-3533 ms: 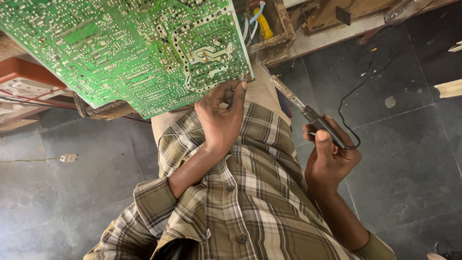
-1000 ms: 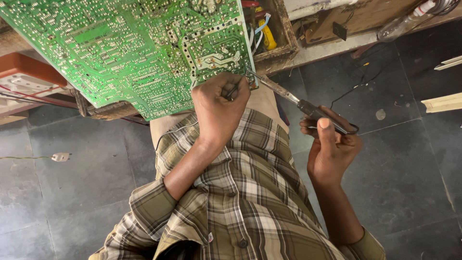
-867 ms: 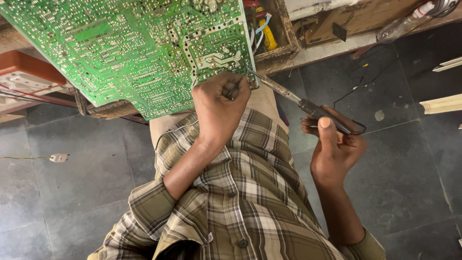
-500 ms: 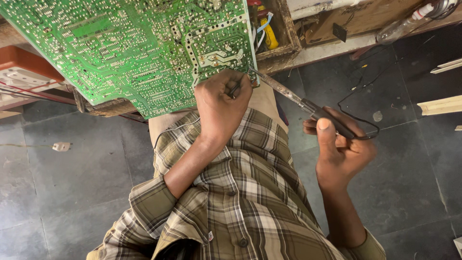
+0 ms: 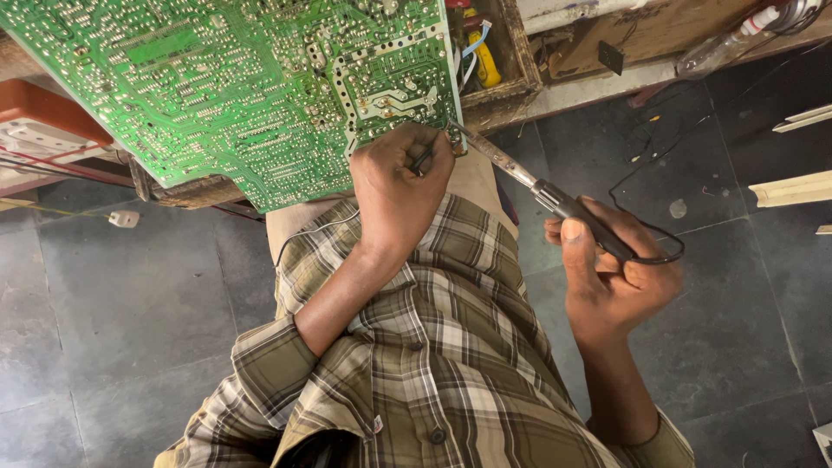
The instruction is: The person uses a soldering iron to apply solder to specific points on a green circuit board. They then use a multimeter with red and black probes to test electrical continuity or voltage at various locations on the board. The person handles the board and tools with both hands throughout the process.
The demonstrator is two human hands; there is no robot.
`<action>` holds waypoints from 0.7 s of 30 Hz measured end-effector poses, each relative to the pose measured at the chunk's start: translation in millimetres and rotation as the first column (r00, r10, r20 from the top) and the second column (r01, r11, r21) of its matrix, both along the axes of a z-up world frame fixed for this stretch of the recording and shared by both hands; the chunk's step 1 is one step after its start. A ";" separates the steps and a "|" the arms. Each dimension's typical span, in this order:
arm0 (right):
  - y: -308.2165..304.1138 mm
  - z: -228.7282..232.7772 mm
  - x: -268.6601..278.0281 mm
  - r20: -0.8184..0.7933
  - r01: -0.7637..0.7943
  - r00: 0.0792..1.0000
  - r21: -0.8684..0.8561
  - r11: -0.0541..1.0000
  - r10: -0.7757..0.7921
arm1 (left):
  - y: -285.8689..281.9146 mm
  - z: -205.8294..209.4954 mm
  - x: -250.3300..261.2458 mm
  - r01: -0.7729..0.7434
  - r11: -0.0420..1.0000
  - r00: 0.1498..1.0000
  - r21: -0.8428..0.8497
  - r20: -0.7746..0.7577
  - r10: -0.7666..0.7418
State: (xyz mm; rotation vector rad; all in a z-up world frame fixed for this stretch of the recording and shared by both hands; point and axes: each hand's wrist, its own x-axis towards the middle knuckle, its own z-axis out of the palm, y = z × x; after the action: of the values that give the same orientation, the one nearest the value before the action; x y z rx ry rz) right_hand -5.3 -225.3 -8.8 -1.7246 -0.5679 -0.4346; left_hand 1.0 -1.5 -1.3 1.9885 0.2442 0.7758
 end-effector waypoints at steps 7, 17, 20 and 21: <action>-1.8 -7.3 5.2 -0.090 -0.024 0.995 0.238 0.971 0.046 | -0.2 5.2 -1.7 -0.004 0.999 1.000 -0.033 -0.028 0.004; -10.9 -9.4 10.3 -0.082 0.022 0.997 0.270 0.963 0.000 | 1.4 4.4 -1.9 -0.008 0.999 1.000 -0.043 -0.022 0.007; -7.6 -3.8 5.5 -0.090 0.035 0.996 0.264 0.964 -0.011 | 2.1 8.5 -4.1 0.038 0.999 0.999 -0.030 0.008 -0.038; -5.0 -1.3 6.2 -0.086 0.036 0.996 0.270 0.962 -0.013 | 2.5 10.7 -3.3 0.020 1.000 1.000 -0.021 0.010 -0.020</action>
State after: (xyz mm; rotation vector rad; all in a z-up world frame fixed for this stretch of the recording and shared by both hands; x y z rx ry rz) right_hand 0.9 -230.3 -10.1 -1.4795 -0.4066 -0.4347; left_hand -2.3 1.0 9.4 1.9644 0.2255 0.7668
